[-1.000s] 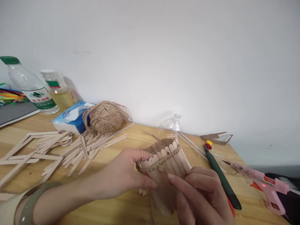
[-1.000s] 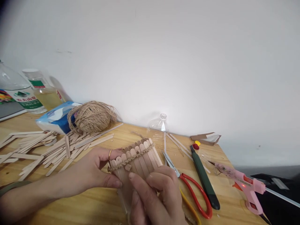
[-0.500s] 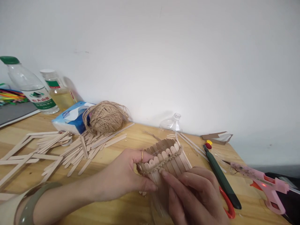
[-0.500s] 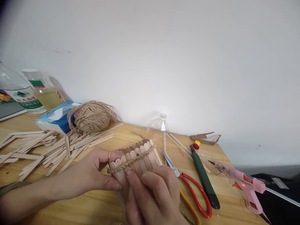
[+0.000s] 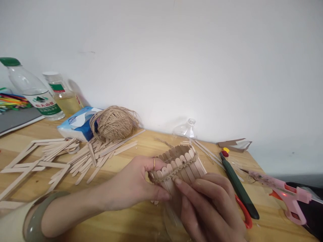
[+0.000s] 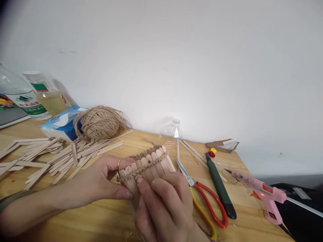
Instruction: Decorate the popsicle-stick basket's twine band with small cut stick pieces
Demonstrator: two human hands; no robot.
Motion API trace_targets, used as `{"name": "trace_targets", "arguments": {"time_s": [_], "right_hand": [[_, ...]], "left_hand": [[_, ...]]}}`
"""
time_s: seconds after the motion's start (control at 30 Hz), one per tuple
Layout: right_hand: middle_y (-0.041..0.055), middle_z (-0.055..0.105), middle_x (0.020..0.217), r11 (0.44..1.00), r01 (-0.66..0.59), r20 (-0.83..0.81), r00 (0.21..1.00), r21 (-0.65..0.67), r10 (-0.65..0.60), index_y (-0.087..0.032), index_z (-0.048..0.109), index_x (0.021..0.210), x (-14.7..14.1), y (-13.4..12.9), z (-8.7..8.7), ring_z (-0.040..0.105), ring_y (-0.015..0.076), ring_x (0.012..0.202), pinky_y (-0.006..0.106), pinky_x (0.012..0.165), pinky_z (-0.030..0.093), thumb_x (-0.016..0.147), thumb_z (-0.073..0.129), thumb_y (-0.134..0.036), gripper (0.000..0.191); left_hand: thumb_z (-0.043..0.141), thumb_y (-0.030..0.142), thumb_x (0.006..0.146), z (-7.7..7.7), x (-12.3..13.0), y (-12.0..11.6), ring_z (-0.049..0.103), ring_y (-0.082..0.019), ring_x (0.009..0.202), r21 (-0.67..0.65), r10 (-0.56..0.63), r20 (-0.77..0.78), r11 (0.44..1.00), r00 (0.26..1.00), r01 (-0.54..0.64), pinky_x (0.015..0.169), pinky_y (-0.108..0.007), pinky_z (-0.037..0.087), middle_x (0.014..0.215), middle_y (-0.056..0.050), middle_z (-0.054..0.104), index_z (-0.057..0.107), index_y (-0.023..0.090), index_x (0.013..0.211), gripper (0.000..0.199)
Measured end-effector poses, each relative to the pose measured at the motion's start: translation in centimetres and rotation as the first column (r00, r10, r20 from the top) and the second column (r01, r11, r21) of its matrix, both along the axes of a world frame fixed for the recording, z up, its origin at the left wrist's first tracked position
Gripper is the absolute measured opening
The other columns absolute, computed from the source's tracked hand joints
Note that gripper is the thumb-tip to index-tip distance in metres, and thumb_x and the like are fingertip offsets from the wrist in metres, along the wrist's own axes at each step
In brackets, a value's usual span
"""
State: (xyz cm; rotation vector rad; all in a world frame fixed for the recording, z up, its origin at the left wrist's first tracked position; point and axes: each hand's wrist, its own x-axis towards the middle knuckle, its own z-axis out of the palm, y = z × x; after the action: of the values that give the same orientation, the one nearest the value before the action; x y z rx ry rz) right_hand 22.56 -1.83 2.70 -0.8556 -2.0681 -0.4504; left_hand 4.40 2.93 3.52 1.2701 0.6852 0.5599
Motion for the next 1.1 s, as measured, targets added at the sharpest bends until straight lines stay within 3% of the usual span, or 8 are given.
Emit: {"name": "trace_targets", "arguments": {"time_s": [0.23,0.33,0.4,0.47,0.53,0.63,0.77,1.1], "right_hand": [[0.0051,0.047,0.087,0.999,-0.033,0.016,0.999,-0.028,0.033,-0.010,0.060,0.101,0.4,0.6,-0.1,0.047,0.0181,0.079,0.034,0.063,0.045,0.080,0.050,-0.004,0.024],[0.0049,0.048,0.089,0.998,0.026,-0.127,0.991,-0.059,-0.033,-0.014,0.058,0.104,1.0,0.7,0.4,0.049,0.0168,0.080,0.032,0.066,0.043,0.082,0.048,-0.003,0.026],[0.0037,0.054,0.086,0.984,0.048,-0.214,0.973,-0.171,-0.085,-0.016,0.059,0.100,1.2,1.0,0.2,0.052,0.0153,0.078,0.029,0.065,0.043,0.083,0.051,-0.004,0.022],[0.0031,0.058,0.083,0.904,0.034,-0.163,0.980,-0.426,-0.113,-0.018,0.060,0.093,1.2,1.4,-0.8,0.056,0.0153,0.076,0.027,0.064,0.045,0.085,0.053,-0.008,0.014],[0.0039,0.061,0.083,0.737,0.063,-0.006,0.996,-0.673,-0.091,-0.018,0.062,0.087,1.0,1.8,-2.4,0.058,0.0172,0.076,0.029,0.064,0.046,0.086,0.053,-0.012,0.011],[0.0038,0.064,0.083,0.607,0.104,0.114,0.993,-0.788,-0.021,-0.019,0.066,0.085,0.4,2.4,-4.7,0.061,0.0186,0.075,0.030,0.065,0.048,0.082,0.057,-0.009,0.014],[0.0042,0.063,0.084,0.556,0.108,0.143,0.990,-0.824,0.020,-0.018,0.067,0.085,-0.6,2.9,-6.1,0.060,0.0199,0.080,0.031,0.071,0.048,0.080,0.059,-0.005,0.016],[0.0035,0.059,0.081,0.457,0.021,0.023,1.000,-0.889,-0.001,-0.017,0.062,0.073,-1.2,3.2,-6.8,0.054,0.0198,0.079,0.032,0.072,0.042,0.075,0.055,0.002,0.020]], "left_hand": [[0.066,0.026,0.070,0.2,0.1,0.7,0.057,-0.016,0.073,0.074,0.107,-0.017,0.992,0.994,-0.105,0.072,-0.027,0.044,0.072,0.000,0.066,0.067,0.014,0.073,0.013],[0.069,0.028,0.068,0.4,-0.6,1.8,0.059,-0.017,0.074,0.183,0.266,-0.125,0.953,0.956,-0.241,0.071,-0.026,0.044,0.075,0.000,0.069,0.069,0.014,0.075,0.015],[0.070,0.033,0.068,0.3,-1.3,2.8,0.060,-0.018,0.073,0.267,0.384,-0.183,0.905,0.905,-0.330,0.070,-0.027,0.044,0.075,0.000,0.069,0.069,0.014,0.078,0.021],[0.070,0.034,0.068,-0.1,-1.9,3.8,0.061,-0.018,0.072,0.303,0.420,-0.169,0.883,0.892,-0.358,0.067,-0.026,0.044,0.075,0.000,0.070,0.069,0.014,0.079,0.023],[0.070,0.032,0.068,-0.7,-2.4,4.6,0.062,-0.018,0.073,0.300,0.438,-0.138,0.873,0.888,-0.384,0.067,-0.026,0.045,0.077,0.000,0.070,0.068,0.015,0.080,0.021],[0.070,0.029,0.067,-1.3,-2.6,5.4,0.062,-0.017,0.070,0.300,0.454,-0.148,0.867,0.879,-0.398,0.064,-0.025,0.044,0.074,0.001,0.070,0.067,0.015,0.076,0.017],[0.069,0.025,0.067,-1.5,-2.5,5.7,0.060,-0.015,0.064,0.299,0.454,-0.177,0.870,0.873,-0.391,0.061,-0.024,0.042,0.068,0.002,0.068,0.066,0.015,0.072,0.012],[0.068,0.024,0.065,-1.1,-2.3,5.6,0.061,-0.015,0.068,0.269,0.429,-0.185,0.887,0.884,-0.374,0.064,-0.025,0.044,0.072,0.001,0.069,0.067,0.015,0.075,0.014]]}}
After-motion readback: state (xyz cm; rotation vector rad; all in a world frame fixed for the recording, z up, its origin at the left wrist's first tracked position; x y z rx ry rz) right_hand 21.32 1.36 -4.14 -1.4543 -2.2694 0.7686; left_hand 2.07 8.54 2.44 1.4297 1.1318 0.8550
